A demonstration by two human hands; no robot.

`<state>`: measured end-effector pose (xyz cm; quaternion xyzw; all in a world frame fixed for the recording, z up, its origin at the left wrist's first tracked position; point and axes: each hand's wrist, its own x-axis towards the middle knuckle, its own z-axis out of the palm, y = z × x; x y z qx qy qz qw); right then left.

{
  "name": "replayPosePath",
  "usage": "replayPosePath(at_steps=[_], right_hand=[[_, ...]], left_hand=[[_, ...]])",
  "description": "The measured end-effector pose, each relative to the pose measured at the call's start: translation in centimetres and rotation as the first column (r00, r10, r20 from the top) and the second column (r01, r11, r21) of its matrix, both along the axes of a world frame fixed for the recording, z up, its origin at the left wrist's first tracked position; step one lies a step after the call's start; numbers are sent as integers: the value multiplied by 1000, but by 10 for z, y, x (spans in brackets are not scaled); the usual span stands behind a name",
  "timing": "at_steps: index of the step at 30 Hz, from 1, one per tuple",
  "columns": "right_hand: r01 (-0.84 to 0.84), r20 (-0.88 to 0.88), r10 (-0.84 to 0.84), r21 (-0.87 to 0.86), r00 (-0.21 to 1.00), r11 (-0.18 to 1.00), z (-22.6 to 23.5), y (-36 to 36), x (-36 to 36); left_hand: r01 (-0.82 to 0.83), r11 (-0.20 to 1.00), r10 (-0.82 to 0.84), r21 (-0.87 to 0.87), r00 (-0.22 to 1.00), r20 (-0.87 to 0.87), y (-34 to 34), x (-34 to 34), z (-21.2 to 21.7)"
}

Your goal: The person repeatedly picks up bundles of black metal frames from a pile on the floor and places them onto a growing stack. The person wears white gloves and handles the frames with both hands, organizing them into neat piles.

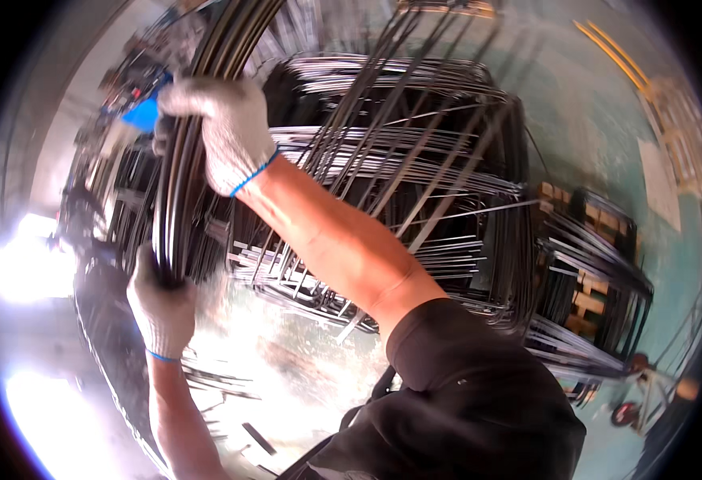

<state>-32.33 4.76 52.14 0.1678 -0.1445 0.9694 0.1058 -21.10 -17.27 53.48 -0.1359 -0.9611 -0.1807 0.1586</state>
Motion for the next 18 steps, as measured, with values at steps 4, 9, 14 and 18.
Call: replayPosePath(at_steps=[4, 9, 14, 18], right_hand=[[-60, -299, 83, 86, 951, 994, 52, -29, 27], [-67, -549, 139, 149, 824, 987, 86, -64, 58], [67, -547, 123, 315, 828, 947, 84, -90, 119], [75, -374, 143, 510, 917, 857, 76, -110, 188]], left_hand=[[-110, 993, 116, 49, 980, -161, -29, 48, 27], [-116, 966, 175, 232, 950, -257, -50, 82, 16], [-51, 859, 225, 510, 932, -286, -55, 107, -58], [7, 741, 245, 672, 928, -279, -41, 140, -105]])
